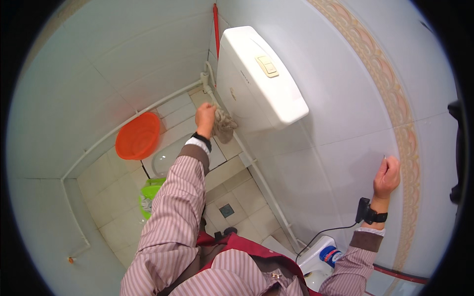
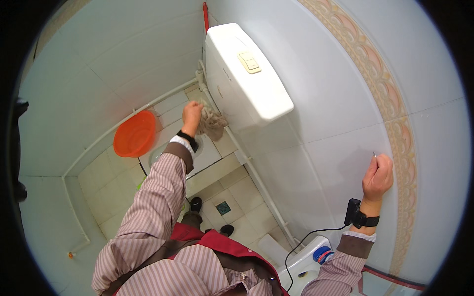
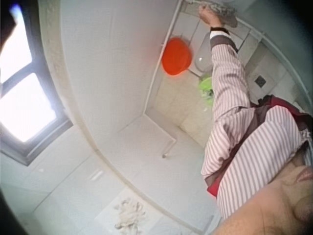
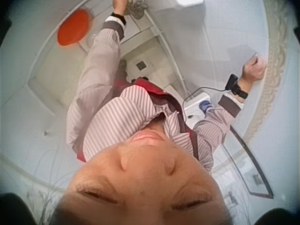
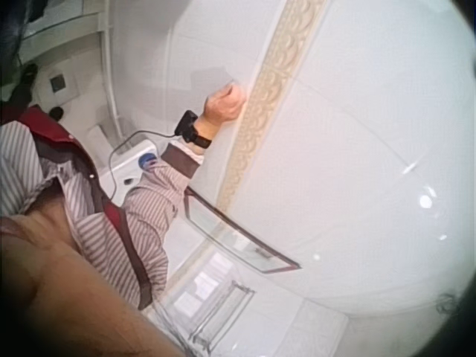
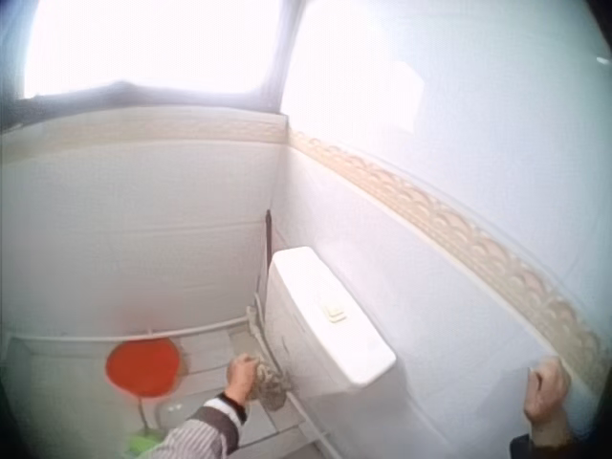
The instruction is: The person mops the tiled bathroom floor with a squeegee, then wipes the toilet cistern and window sill with a cloth. The person uses a bucket and a spray bottle during the cleaning process.
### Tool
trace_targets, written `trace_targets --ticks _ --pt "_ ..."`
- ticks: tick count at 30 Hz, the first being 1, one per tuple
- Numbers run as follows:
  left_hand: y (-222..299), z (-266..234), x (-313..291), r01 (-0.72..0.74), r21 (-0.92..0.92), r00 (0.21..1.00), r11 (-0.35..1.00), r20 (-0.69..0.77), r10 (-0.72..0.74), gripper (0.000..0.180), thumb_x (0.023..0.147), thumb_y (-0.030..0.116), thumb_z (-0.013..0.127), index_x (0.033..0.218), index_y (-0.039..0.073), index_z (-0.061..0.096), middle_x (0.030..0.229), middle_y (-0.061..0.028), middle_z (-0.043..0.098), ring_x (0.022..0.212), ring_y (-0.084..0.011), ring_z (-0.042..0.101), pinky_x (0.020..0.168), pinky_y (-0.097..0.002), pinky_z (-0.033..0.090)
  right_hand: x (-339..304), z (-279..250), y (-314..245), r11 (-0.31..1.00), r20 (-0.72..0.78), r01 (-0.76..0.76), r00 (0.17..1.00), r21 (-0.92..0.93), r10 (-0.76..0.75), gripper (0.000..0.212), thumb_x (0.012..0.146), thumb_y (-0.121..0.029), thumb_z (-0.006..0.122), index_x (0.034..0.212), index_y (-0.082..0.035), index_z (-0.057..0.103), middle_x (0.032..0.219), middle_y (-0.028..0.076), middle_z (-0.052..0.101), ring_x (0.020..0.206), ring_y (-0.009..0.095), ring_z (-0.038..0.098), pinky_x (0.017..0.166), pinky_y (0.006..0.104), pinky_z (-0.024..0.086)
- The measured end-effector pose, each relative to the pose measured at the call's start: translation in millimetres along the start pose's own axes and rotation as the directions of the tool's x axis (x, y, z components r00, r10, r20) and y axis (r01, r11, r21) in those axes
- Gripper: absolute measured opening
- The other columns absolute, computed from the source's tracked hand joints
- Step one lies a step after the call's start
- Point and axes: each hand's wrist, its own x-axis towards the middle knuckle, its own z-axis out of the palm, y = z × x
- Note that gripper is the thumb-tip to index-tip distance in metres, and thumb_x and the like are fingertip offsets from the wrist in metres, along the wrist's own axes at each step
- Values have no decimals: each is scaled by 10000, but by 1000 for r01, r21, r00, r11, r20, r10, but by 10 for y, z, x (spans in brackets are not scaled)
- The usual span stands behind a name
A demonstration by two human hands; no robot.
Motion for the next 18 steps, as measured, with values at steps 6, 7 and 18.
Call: trace_targets --ticks 6,7,18 --pt "-268 -171 -505 160 -324 964 932 253 -78 189 728 199 614 784 18 622 648 -49 595 589 -150 541 545 -299 415 -3 -2 -9 999 -19 -24 1000 -24 23 94 805 10 544 888 24 502 813 159 546 699 310 544 611 332 462" --pt "-228 -195 -603 183 -400 958 898 279 -70 171 738 174 609 778 8 619 647 -29 585 591 -128 526 538 -280 405 -2 -7 -3 999 -35 33 999 -36 -35 95 807 7 544 890 23 503 810 163 542 691 312 539 607 330 461" --pt "649 -675 -1527 640 -683 746 353 662 -70 143 829 140 565 908 22 569 694 28 530 573 -66 510 508 -205 420 -521 502 -917 85 434 -673 563 735 703 29 845 -53 507 831 -33 491 780 90 557 555 120 532 493 227 429"
